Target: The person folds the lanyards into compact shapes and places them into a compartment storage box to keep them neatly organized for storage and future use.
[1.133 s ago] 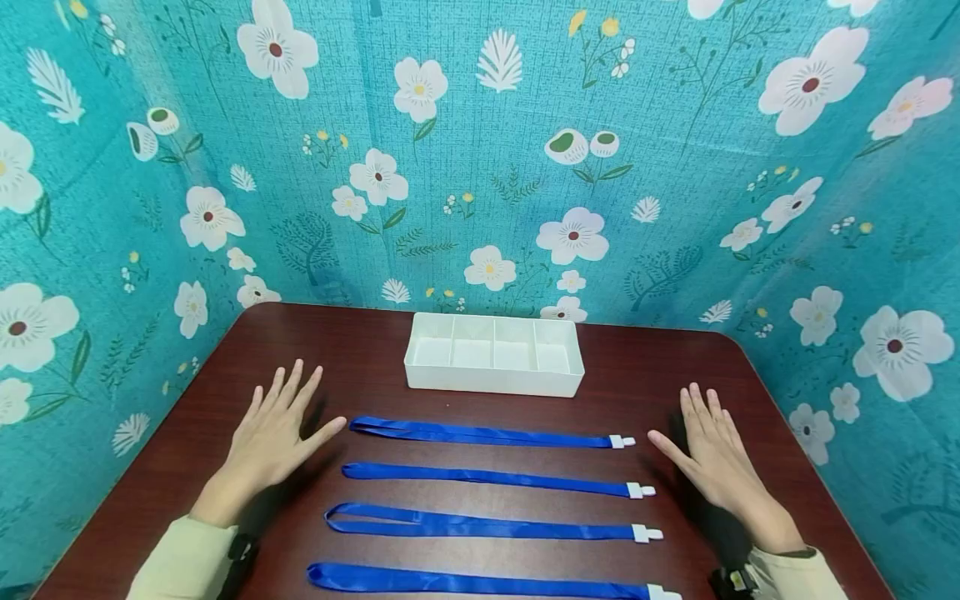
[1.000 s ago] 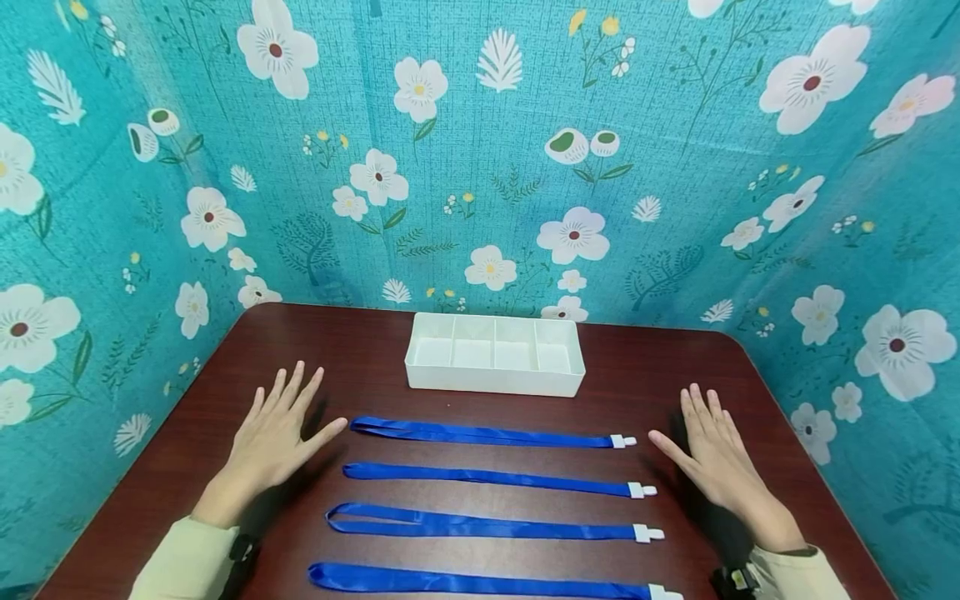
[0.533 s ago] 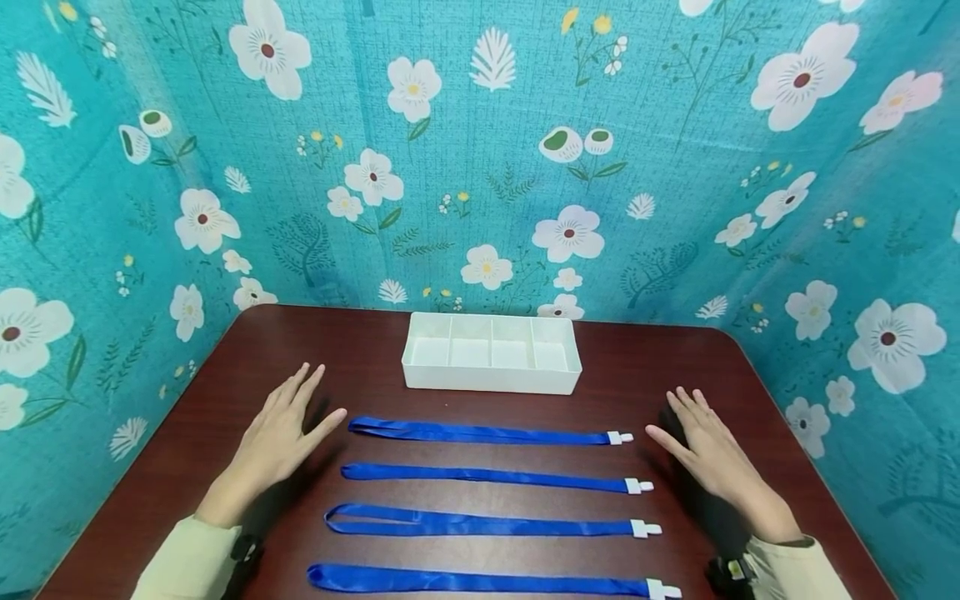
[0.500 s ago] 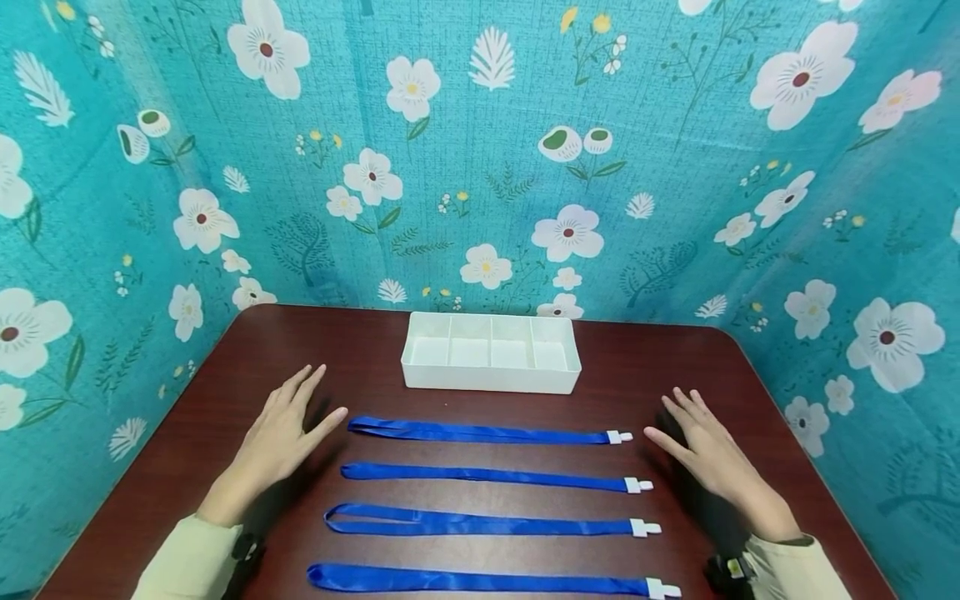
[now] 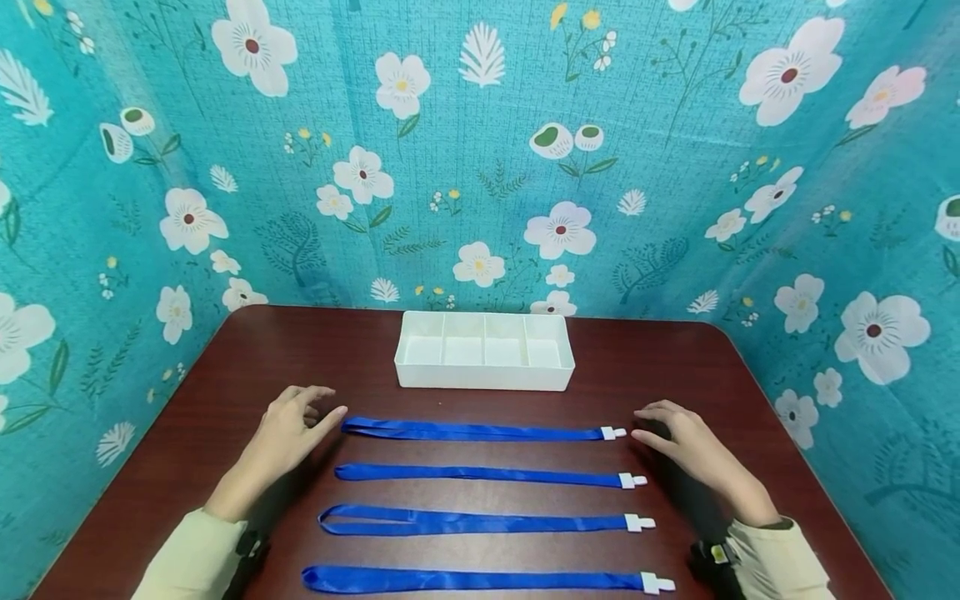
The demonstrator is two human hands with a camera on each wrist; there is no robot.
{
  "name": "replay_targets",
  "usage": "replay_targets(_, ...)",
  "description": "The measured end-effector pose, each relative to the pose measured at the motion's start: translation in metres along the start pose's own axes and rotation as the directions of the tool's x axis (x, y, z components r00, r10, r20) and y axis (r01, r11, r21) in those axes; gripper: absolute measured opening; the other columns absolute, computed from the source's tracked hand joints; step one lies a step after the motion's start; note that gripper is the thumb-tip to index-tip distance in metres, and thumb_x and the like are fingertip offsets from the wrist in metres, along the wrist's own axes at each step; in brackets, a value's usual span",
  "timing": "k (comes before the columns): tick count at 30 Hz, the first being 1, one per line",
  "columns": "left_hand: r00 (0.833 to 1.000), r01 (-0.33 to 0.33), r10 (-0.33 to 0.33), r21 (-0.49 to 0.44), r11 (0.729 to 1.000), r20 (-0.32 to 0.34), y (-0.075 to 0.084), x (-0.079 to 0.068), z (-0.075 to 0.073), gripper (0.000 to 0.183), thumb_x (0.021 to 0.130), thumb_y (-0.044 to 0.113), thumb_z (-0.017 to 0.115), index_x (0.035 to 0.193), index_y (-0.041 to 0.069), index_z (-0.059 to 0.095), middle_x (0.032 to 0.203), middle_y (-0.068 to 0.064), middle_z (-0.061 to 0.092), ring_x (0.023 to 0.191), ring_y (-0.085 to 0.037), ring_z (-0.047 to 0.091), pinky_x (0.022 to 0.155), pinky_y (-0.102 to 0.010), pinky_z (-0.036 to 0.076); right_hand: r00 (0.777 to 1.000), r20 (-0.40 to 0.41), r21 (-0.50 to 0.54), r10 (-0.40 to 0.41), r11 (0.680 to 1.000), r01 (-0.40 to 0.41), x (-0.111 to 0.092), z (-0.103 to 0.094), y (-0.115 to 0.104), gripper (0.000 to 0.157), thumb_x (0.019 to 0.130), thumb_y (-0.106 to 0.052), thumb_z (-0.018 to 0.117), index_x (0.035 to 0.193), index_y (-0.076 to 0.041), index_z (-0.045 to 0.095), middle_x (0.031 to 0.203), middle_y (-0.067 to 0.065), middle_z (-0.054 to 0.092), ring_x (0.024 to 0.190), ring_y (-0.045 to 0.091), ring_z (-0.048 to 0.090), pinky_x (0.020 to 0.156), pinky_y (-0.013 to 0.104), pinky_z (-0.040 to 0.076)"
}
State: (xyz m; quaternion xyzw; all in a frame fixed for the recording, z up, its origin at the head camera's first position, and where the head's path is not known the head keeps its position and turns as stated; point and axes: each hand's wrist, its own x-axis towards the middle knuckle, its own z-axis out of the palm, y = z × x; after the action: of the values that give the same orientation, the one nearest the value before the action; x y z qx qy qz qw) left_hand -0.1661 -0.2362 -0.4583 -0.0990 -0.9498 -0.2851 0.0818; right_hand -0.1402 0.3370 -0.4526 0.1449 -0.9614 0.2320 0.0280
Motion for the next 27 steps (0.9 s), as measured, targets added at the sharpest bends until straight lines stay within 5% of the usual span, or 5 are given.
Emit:
replay_targets(10, 0.998, -0.027, 0.028, -0.026, 0.999, 0.049, 0.0, 0.003, 0.002, 0.032, 0.093, 0.025, 0.073, 0.112, 0.0, 0.068, 0.1, -0.016, 0.069, 0.081, -0.027, 0.07, 0.073, -0.047, 0.059, 0.997, 0.025, 0.03, -0.078, 0.997, 0.077, 0.01, 0.004, -0.004, 0.029, 0.087, -0.009, 0.077, 0.111, 0.006, 0.071, 0.1, 0.012, 0.067, 0.091, 0.028, 0.064, 0.079, 0.047, 0.056)
replay_targets(27, 0.996, 0.008, -0.005, -0.035, 0.999, 0.088, 0.001, 0.01, 0.008, 0.027, 0.093, 0.027, 0.073, 0.104, 0.003, 0.07, 0.082, -0.005, 0.067, 0.072, -0.017, 0.063, 0.067, -0.039, 0.058, 0.983, 0.153, 0.073, -0.103, 0.993, 0.093, 0.025, 0.007, -0.004, 0.019, 0.086, -0.01, 0.078, 0.099, 0.004, 0.073, 0.087, 0.004, 0.065, 0.077, 0.019, 0.059, 0.066, 0.03, 0.053)
